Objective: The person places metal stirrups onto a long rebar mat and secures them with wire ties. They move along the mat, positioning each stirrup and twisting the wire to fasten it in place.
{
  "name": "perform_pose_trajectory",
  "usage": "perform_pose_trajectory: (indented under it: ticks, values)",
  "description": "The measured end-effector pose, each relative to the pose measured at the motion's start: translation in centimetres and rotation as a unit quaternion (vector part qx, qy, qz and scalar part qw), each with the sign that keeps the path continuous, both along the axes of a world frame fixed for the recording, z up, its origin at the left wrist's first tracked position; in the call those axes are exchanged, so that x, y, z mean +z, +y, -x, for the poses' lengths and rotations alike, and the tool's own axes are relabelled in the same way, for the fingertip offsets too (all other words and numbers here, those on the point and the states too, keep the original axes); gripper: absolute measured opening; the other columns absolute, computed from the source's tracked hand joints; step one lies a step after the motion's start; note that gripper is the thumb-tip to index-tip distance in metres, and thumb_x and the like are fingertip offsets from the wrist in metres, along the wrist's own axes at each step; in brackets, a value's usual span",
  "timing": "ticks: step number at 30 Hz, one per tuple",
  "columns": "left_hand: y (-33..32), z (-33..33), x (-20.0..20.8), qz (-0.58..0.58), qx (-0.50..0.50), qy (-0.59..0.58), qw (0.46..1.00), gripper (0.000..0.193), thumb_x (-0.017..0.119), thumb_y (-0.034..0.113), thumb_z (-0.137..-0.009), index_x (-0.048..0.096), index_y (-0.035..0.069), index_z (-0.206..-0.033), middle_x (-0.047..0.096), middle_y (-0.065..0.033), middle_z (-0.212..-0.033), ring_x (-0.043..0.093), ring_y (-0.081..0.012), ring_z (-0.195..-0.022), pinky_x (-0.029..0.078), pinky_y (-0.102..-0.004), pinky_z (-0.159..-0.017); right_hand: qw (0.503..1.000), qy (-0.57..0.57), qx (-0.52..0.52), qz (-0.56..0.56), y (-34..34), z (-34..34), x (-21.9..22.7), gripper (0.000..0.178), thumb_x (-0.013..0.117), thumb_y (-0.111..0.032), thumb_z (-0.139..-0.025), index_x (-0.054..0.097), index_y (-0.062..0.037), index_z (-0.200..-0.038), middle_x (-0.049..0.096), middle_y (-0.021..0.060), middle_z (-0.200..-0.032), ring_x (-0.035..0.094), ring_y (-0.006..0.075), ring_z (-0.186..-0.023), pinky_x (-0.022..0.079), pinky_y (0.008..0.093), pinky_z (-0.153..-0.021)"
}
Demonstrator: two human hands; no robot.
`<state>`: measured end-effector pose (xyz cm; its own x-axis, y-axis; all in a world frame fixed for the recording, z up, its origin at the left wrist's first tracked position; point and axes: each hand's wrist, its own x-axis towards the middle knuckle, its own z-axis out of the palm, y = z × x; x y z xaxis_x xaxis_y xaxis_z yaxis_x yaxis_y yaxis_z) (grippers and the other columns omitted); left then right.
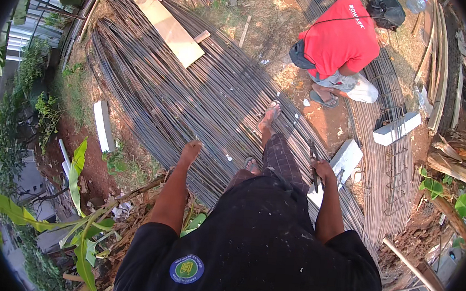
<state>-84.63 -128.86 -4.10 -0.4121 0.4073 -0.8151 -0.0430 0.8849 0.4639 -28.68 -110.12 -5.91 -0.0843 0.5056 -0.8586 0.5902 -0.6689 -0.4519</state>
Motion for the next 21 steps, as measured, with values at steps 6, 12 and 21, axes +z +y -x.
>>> perform_pose_trajectory:
  ticks: [6, 12, 21]
  values:
    - [12.1, 1.8, -4.5, -0.043, -0.187, 0.019, 0.981, 0.055, 0.059, 0.043, -0.097, 0.055, 0.008, -0.139, 0.066, -0.0112, -0.084, 0.054, -0.0170, -0.062, 0.049, -0.0411, -0.064, 0.986, 0.099, -0.060, 0.120, 13.6, 14.4, 1.2, 0.024, 0.063, -0.024, -0.096, 0.061, -0.0001, -0.096, 0.063, 0.0085, -0.076, 0.063, 0.0187, -0.063, 0.056, 0.0337, -0.058]
    - [28.0, 4.6, -11.3, -0.037, -0.225, -0.011, 0.973, 0.056, 0.060, 0.038, -0.096, 0.051, 0.006, -0.141, 0.068, -0.0178, -0.113, 0.068, -0.0277, -0.092, 0.054, -0.0426, -0.080, 0.945, 0.189, -0.186, 0.193, 15.8, 27.2, -1.9, 0.027, 0.059, -0.028, -0.099, 0.060, -0.0006, -0.100, 0.065, 0.0079, -0.080, 0.067, 0.0198, -0.066, 0.059, 0.0353, -0.058]
    - [49.5, 9.0, -38.3, 0.021, -0.419, 0.117, 0.900, 0.070, 0.064, 0.048, -0.090, 0.047, 0.006, -0.143, 0.055, -0.0257, -0.135, 0.055, -0.0395, -0.124, 0.044, -0.0438, -0.104, 0.858, 0.177, -0.356, 0.326, 7.2, 34.8, -17.4, 0.046, 0.060, -0.034, -0.099, 0.053, -0.0036, -0.133, 0.063, 0.0051, -0.086, 0.065, 0.0153, -0.070, 0.058, 0.0325, -0.063]
